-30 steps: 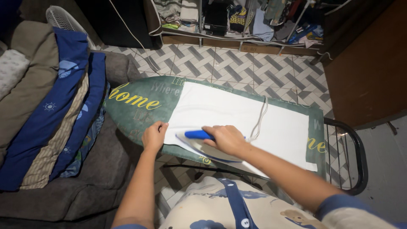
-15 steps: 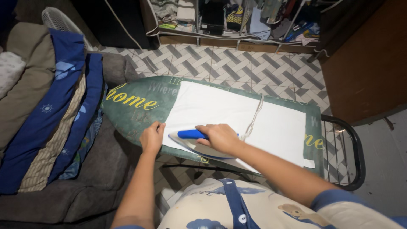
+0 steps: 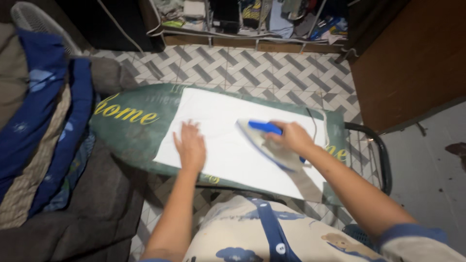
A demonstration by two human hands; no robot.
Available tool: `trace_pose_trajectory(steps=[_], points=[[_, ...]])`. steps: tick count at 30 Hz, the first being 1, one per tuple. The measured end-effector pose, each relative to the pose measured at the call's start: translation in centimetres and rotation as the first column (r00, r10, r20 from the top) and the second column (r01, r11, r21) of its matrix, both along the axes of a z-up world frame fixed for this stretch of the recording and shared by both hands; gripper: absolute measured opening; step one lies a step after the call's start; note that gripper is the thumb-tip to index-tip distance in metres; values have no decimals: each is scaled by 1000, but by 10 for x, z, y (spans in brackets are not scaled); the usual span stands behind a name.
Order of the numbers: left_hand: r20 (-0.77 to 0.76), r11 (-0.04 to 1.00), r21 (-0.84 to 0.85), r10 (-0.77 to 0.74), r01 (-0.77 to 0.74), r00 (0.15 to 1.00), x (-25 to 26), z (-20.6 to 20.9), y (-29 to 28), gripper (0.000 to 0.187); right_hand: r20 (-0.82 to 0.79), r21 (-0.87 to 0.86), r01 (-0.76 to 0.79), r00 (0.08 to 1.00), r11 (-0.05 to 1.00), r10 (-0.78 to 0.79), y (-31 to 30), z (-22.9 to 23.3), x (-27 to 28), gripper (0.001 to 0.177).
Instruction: The person irons a cloth on an ironing board using an iron, turns and refolds it, and folds the cloth by hand.
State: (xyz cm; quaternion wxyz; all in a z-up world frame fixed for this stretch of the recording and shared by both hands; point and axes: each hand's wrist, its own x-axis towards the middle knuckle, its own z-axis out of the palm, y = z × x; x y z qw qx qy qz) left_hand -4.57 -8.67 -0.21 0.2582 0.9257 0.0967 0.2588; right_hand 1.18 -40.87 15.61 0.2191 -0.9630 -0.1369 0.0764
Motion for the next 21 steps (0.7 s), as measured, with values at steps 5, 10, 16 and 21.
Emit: trace_pose_trajectory(steps=[5, 10, 16, 21], points=[[-304, 969, 236, 0, 75, 953, -1, 11, -40, 60, -81, 31, -467, 880, 884, 468, -42, -10, -40, 56], [-283, 962, 261, -6, 83, 959, 0, 11, -40, 63, -15, -19, -206, 978, 978, 206, -71, -5, -47, 52], [-297, 957, 273, -10, 95, 955, 1, 10, -44, 73, -106, 17, -278, 955, 960, 278, -97, -6, -57, 52], [-294, 954, 282, -14, 101, 956, 3, 5, -45, 75, 23, 7, -397, 918, 918, 397, -131, -6, -54, 54]])
